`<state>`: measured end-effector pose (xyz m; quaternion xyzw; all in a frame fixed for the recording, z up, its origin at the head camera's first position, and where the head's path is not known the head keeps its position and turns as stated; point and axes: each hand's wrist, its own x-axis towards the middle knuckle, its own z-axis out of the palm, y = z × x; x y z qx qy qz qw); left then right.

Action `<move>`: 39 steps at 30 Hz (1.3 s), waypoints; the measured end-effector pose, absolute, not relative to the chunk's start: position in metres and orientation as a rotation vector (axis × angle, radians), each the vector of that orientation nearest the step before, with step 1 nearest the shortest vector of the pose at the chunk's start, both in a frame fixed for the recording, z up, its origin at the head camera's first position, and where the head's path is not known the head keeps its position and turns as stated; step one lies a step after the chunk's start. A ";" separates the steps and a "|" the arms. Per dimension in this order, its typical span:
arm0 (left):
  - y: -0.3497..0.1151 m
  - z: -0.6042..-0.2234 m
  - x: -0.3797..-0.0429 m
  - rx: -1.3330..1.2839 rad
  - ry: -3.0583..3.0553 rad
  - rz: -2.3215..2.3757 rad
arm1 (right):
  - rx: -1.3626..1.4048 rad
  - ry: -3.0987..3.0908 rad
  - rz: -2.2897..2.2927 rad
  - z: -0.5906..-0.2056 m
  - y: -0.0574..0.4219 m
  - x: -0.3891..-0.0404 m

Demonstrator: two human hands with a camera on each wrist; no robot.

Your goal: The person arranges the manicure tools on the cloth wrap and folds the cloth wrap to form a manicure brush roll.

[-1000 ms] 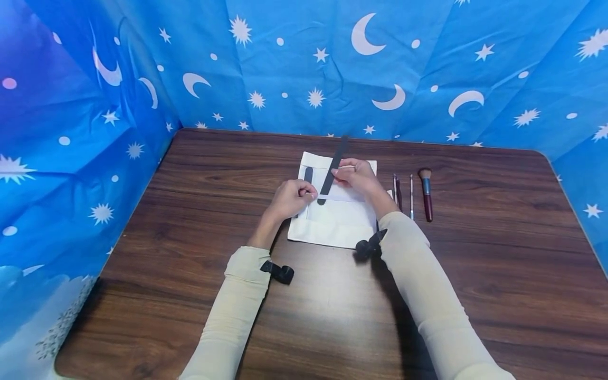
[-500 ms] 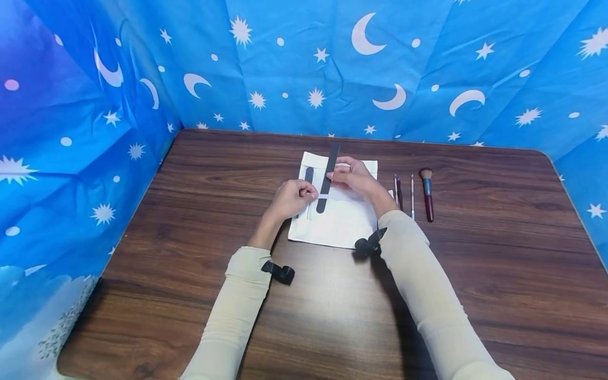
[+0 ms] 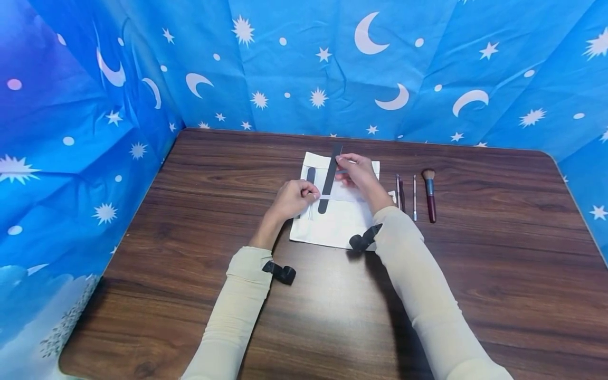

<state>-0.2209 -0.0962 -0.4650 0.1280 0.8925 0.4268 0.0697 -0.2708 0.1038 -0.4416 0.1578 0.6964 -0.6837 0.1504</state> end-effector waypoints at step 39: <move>-0.094 -0.464 -0.221 0.360 2.698 1.283 | -0.223 2.508 -1.141 -0.428 0.146 -0.249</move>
